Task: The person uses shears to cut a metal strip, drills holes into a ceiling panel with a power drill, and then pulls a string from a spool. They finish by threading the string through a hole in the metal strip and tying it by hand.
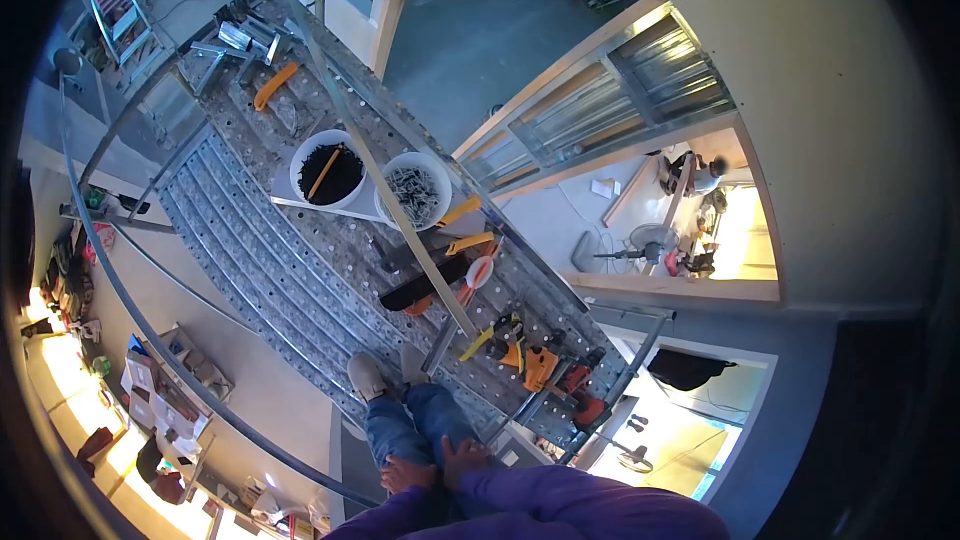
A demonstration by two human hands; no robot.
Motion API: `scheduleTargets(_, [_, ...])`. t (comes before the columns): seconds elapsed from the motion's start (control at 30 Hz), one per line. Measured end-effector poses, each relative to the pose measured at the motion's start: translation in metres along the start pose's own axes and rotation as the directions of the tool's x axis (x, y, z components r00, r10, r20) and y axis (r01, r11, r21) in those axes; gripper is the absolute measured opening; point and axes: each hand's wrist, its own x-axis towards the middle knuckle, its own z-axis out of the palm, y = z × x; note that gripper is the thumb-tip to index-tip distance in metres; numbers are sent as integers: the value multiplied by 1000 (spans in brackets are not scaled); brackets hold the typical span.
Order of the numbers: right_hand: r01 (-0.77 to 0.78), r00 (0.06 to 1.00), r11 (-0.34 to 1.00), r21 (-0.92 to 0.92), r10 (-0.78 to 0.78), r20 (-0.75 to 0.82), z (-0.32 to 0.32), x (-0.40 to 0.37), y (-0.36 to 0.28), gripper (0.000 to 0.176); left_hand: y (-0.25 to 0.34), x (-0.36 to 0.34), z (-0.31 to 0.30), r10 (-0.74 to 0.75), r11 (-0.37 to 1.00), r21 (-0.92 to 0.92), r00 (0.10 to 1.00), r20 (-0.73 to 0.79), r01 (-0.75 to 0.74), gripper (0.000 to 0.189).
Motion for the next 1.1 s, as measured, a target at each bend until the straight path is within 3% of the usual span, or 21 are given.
scheduleTargets(0.23, [56,991,997,-47,-61,-120,14,0,-3,74,0,4,22,23,1000,1,997,-67,-23,114])
scheduleTargets(0.8, [46,963,984,-174,-90,-254,22,6,10,65,13,-5,14,41,998,-44,998,-56,-44,112])
scheduleTargets(1.1, [45,941,984,-170,-99,-322,27,5,20,60,21,-3,28,13,1000,22,997,-70,-11,115])
